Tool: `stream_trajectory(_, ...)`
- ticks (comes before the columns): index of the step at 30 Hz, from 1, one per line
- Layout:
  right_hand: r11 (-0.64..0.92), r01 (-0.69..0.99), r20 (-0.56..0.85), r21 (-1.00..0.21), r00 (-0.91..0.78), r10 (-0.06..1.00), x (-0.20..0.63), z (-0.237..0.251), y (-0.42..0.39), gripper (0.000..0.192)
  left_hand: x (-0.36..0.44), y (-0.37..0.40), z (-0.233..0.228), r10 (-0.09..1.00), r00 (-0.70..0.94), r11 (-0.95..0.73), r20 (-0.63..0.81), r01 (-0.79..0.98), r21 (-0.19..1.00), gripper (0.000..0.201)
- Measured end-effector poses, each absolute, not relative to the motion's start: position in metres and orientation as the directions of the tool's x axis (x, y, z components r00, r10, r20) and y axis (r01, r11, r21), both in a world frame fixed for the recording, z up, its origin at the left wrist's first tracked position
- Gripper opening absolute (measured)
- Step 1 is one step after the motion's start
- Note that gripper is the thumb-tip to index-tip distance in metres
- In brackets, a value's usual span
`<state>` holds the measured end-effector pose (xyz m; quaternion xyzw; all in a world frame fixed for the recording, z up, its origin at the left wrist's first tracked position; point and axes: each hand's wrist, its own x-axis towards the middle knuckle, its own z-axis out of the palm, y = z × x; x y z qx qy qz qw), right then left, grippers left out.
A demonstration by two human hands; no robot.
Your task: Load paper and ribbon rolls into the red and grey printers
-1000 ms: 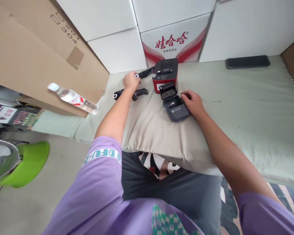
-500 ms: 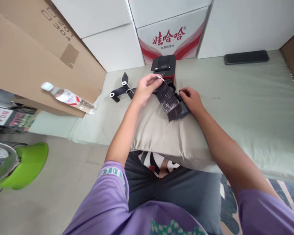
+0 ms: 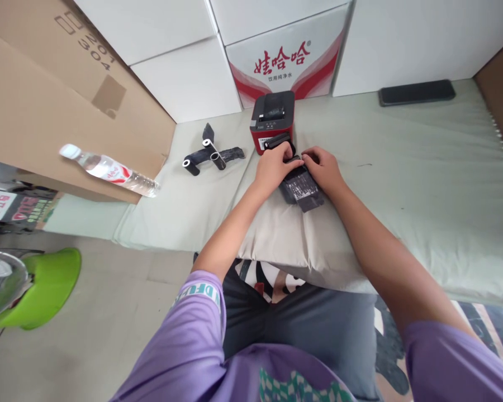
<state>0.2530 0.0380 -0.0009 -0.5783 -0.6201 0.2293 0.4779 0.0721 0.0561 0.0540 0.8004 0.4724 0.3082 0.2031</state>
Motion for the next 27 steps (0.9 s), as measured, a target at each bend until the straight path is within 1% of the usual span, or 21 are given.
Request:
stream_trajectory(3, 0.225, 0.492, 0.326, -0.841, 0.127, 0.937, 0.252, -0.001, 0.038, 0.026, 0.073, 0.058, 0.052, 0.885, 0.370, -0.465, 0.283, 0.660, 0.590, 0.024)
stream_trajectory(8, 0.214, 0.486, 0.321, -0.847, 0.148, 0.935, 0.250, 0.000, 0.037, 0.025, 0.073, 0.062, 0.053, 0.867, 0.416, -0.498, 0.273, 0.725, 0.476, 0.025)
stream_trajectory(11, 0.223, 0.479, 0.324, -0.849, 0.139, 0.936, 0.250, 0.001, 0.037, 0.025, 0.071, 0.060, 0.054, 0.874, 0.408, -0.485, 0.263, 0.746, 0.455, 0.019)
stream_trajectory(13, 0.225, 0.481, 0.323, -0.848, 0.131, 0.937, 0.251, 0.001, 0.037, 0.027, 0.066, 0.055, 0.051, 0.870, 0.395, -0.492, 0.296, 0.744, 0.451, 0.018)
stream_trajectory(15, 0.226, 0.483, 0.327, -0.846, 0.133, 0.936, 0.251, 0.000, 0.037, 0.030, 0.060, 0.050, 0.046, 0.858, 0.330, -0.499, 0.394, 0.718, 0.484, 0.019)
stream_trajectory(17, 0.228, 0.484, 0.331, -0.845, 0.138, 0.934, 0.251, 0.000, 0.037, 0.030, 0.052, 0.049, 0.037, 0.838, 0.192, -0.491, 0.512, 0.675, 0.551, 0.020)
stream_trajectory(19, 0.225, 0.488, 0.329, -0.843, 0.139, 0.934, 0.251, 0.000, 0.037, 0.027, 0.045, 0.052, 0.026, 0.815, 0.038, -0.474, 0.578, 0.616, 0.629, 0.018)
stream_trajectory(20, 0.222, 0.492, 0.327, -0.842, 0.139, 0.935, 0.251, 0.000, 0.037, 0.026, 0.043, 0.056, 0.020, 0.813, -0.014, -0.469, 0.582, 0.577, 0.669, 0.019)
stream_trajectory(22, 0.214, 0.498, 0.320, -0.840, 0.138, 0.937, 0.250, 0.001, 0.036, 0.024, 0.039, 0.065, 0.008, 0.841, -0.048, -0.454, 0.539, 0.479, 0.751, 0.034)
stream_trajectory(25, 0.207, 0.499, 0.316, -0.842, 0.144, 0.938, 0.248, 0.001, 0.034, 0.022, 0.038, 0.076, -0.004, 0.912, -0.006, -0.384, 0.409, 0.334, 0.861, 0.057)
stream_trajectory(27, 0.203, 0.493, 0.322, -0.846, 0.170, 0.931, 0.246, 0.000, 0.032, 0.021, 0.038, 0.076, -0.005, 0.930, 0.020, -0.358, 0.366, 0.269, 0.894, 0.062)
